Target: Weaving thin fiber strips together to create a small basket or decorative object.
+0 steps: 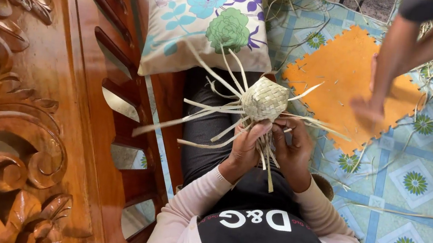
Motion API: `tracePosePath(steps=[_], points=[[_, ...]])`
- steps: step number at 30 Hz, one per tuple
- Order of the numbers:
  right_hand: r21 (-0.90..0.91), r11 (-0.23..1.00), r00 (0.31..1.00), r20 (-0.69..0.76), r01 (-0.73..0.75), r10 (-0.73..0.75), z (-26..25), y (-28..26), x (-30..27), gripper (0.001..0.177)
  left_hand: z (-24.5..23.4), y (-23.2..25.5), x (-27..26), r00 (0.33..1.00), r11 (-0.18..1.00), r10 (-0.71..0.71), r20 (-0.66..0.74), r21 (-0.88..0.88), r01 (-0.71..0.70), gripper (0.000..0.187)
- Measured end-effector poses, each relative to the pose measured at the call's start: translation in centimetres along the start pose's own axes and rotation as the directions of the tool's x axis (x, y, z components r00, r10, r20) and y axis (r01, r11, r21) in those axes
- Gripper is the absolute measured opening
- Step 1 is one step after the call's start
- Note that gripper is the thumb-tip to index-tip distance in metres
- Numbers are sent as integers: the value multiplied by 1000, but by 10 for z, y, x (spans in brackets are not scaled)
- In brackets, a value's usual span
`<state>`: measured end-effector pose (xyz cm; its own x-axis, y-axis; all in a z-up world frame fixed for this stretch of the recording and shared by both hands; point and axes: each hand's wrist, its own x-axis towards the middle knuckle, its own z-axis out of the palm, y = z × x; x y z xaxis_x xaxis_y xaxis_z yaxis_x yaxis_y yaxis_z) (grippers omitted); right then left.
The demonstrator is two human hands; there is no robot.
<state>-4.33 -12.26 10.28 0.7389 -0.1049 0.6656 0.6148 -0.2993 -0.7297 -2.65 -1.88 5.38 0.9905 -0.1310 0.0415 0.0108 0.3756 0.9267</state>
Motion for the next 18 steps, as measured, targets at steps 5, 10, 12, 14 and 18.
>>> tracePosePath(steps=[5, 10, 12, 14, 18], points=[[-32, 999, 999, 15, -30, 31, -2, 8, -4, 8, -11, -82, 16, 935, 798, -31, -353, -572, -190, 60], [-67, 997, 998, 53, -35, 39, -1, 9, -7, 5, -8, -70, 12, 924, 773, -76, -375, -607, -182, 48], [-81, 996, 997, 62, -34, 39, -1, 6, -7, 4, -1, -46, 9, 923, 751, -71, -377, -629, -199, 38], [-89, 996, 998, 69, -7, 13, -1, 4, -8, 5, 6, -20, 7, 937, 715, -30, -347, -663, -222, 28], [-99, 995, 998, 70, 3, 4, 1, -5, -4, 5, -5, -39, 4, 955, 710, -15, -298, -675, -199, 21]])
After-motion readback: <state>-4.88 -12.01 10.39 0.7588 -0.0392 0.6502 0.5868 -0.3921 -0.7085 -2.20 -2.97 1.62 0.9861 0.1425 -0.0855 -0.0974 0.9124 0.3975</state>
